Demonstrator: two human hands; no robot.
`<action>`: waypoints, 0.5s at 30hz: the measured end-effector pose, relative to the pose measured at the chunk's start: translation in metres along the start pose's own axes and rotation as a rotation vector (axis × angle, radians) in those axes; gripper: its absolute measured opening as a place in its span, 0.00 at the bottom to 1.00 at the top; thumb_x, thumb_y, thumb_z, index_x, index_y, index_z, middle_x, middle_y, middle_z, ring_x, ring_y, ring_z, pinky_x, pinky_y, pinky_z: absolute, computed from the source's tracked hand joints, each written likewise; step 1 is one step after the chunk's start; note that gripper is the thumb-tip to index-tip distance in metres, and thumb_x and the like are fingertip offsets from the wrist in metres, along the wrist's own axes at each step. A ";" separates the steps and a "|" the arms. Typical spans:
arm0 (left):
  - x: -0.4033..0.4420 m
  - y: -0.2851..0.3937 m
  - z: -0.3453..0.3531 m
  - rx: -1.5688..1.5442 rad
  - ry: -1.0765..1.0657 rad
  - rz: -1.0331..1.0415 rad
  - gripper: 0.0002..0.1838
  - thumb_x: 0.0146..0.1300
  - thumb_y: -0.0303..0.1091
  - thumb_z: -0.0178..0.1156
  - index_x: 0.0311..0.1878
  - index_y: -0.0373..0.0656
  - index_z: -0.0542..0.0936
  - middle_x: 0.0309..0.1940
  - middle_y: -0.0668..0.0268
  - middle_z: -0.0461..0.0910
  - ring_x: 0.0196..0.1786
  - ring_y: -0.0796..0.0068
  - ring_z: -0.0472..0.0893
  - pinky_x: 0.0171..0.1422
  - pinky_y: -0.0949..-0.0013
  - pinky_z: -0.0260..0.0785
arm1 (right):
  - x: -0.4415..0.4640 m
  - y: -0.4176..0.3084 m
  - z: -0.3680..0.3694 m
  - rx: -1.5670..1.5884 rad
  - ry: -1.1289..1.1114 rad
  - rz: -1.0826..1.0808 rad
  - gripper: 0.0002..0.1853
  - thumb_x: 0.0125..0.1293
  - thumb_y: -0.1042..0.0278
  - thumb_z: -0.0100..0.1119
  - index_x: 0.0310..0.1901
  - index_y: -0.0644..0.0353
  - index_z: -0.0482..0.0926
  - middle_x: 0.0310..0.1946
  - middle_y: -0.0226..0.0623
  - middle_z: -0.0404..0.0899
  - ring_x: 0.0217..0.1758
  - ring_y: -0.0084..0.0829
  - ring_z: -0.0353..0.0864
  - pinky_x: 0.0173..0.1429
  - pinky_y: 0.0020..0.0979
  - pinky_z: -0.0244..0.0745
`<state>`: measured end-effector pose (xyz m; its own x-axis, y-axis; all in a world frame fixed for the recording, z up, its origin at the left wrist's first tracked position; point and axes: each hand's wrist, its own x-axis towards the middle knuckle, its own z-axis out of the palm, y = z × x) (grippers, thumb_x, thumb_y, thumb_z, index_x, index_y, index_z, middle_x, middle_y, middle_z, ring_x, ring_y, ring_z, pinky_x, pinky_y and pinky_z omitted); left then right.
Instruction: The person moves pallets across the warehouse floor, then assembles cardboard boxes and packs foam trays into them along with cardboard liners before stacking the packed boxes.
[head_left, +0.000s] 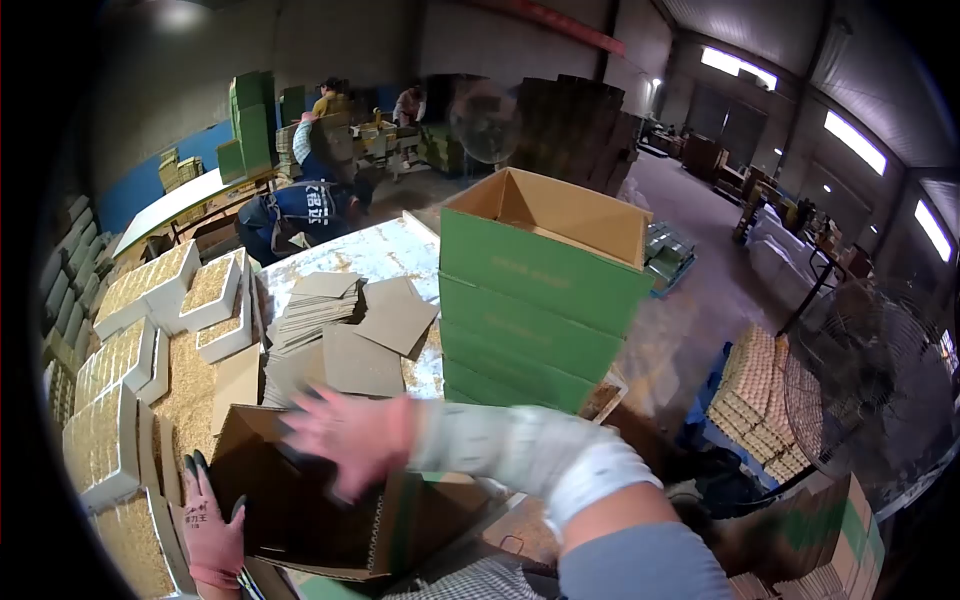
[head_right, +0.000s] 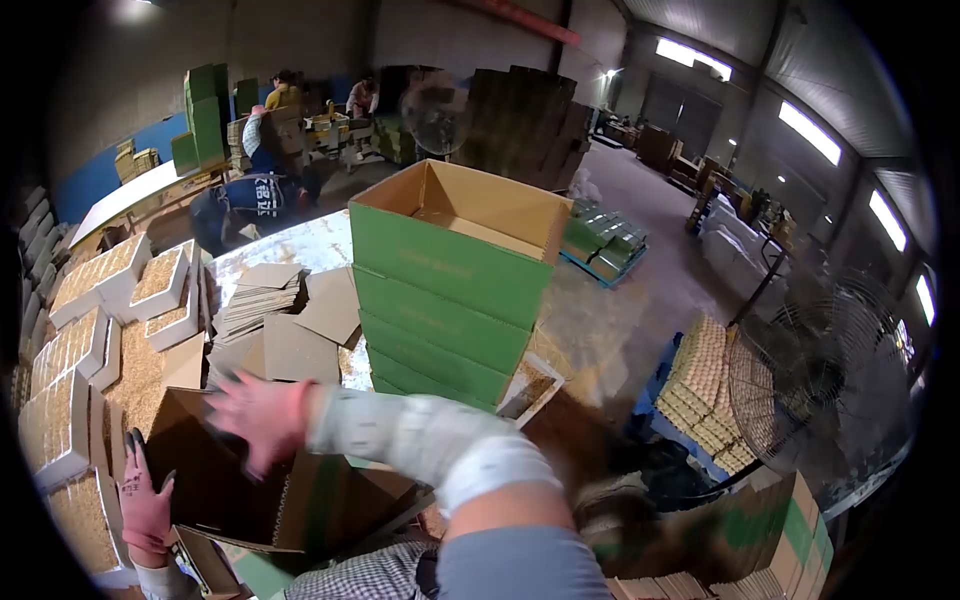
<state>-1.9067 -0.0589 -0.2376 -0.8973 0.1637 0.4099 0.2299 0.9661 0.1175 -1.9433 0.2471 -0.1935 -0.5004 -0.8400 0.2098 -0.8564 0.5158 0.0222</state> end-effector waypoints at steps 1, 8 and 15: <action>0.003 0.013 -0.009 -0.049 -0.167 0.077 0.31 0.57 0.42 0.58 0.64 0.43 0.65 0.59 0.53 0.70 0.61 0.55 0.69 0.67 0.62 0.57 | -0.016 0.001 -0.038 0.537 -0.543 -0.061 0.44 0.42 0.38 0.64 0.58 0.60 0.69 0.63 0.45 0.62 0.68 0.45 0.56 0.72 0.52 0.41; 0.066 0.070 0.042 -0.241 -0.259 0.122 0.17 0.62 0.46 0.51 0.35 0.42 0.80 0.32 0.52 0.78 0.41 0.50 0.77 0.50 0.55 0.67 | -0.019 -0.037 0.082 -0.272 -0.137 0.079 0.18 0.54 0.57 0.56 0.41 0.62 0.77 0.45 0.47 0.73 0.51 0.43 0.71 0.54 0.46 0.67; 0.053 0.060 0.066 0.018 0.507 -0.059 0.22 0.55 0.42 0.59 0.52 0.43 0.74 0.37 0.57 0.79 0.43 0.55 0.76 0.54 0.57 0.64 | -0.008 0.017 0.105 -0.417 0.197 0.350 0.30 0.58 0.55 0.56 0.57 0.69 0.66 0.52 0.54 0.70 0.53 0.51 0.70 0.57 0.41 0.66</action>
<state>-1.9651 0.0212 -0.2684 -0.6116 -0.0048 0.7912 0.1738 0.9747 0.1403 -1.9667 0.2451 -0.2977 -0.6777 -0.5804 0.4516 -0.5013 0.8139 0.2938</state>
